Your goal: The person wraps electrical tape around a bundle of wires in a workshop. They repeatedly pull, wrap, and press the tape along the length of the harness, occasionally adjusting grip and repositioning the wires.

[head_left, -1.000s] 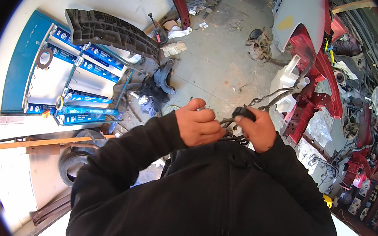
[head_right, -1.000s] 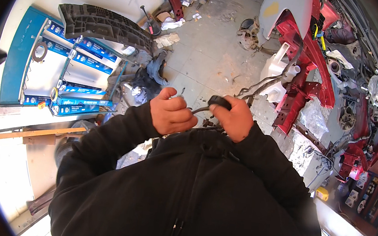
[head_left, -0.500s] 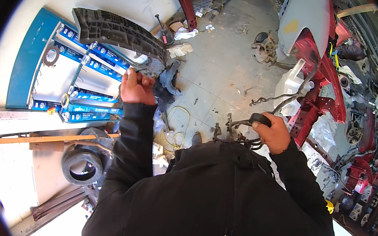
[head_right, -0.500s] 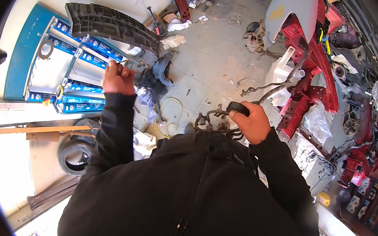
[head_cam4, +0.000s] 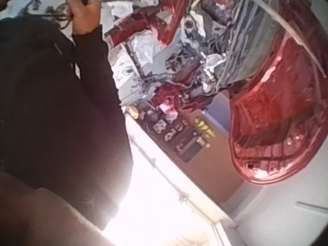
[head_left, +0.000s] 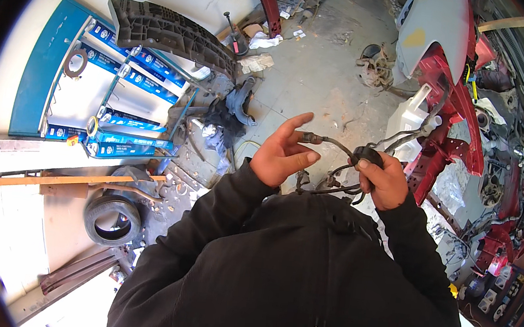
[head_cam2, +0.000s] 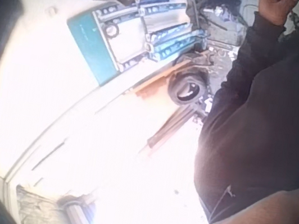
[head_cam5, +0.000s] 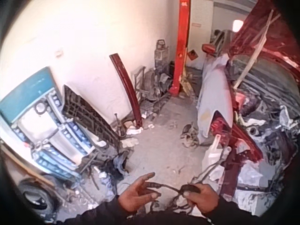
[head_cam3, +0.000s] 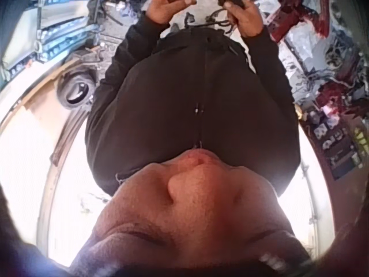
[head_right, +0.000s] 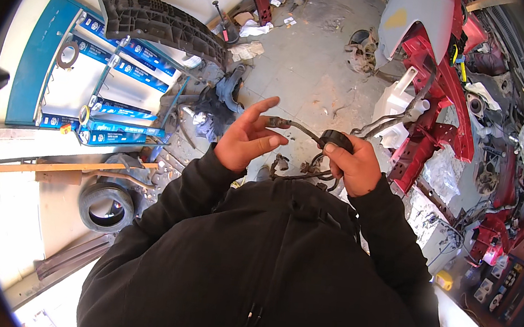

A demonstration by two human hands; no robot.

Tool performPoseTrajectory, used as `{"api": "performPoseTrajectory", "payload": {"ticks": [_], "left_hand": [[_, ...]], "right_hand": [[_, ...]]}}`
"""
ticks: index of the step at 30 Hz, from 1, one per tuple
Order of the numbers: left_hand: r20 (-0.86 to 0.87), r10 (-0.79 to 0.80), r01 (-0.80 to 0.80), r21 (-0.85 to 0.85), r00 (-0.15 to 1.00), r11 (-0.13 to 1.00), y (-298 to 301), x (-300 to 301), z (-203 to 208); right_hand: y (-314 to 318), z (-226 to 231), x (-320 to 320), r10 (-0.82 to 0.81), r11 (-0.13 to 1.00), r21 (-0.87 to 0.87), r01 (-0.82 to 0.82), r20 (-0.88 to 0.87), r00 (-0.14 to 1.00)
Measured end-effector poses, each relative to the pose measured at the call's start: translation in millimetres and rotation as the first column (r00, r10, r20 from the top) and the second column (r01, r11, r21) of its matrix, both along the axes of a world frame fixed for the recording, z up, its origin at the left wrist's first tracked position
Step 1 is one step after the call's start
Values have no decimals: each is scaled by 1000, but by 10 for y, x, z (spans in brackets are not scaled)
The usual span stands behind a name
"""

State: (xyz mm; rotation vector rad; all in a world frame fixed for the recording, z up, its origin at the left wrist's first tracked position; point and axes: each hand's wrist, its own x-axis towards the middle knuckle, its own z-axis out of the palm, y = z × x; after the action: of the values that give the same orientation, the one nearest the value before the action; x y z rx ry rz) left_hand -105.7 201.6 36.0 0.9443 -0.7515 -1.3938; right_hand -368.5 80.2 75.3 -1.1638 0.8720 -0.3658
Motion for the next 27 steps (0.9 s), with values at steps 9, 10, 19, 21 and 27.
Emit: {"api": "performPoseTrajectory", "payload": {"ticks": [9,10,19,21,27], "left_hand": [[490,119,-71,-115,863,991,188,23,662],[587,139,-58,-156,798,986,211,25,721],[571,187,-119,-154,800,981,345,97,768],[616,181,-129,-129,767,983,347,122,753],[831,239,-28,-261,502,965,271,142,661]], "right_hand": [[82,202,225,30,823,-567,-33,-15,999],[83,250,300,57,786,-618,-21,38,998],[276,376,882,264,646,-753,-125,67,962],[285,339,932,258,742,-653,-149,73,963],[282,299,988,238,870,-433,-237,-51,970]]}}
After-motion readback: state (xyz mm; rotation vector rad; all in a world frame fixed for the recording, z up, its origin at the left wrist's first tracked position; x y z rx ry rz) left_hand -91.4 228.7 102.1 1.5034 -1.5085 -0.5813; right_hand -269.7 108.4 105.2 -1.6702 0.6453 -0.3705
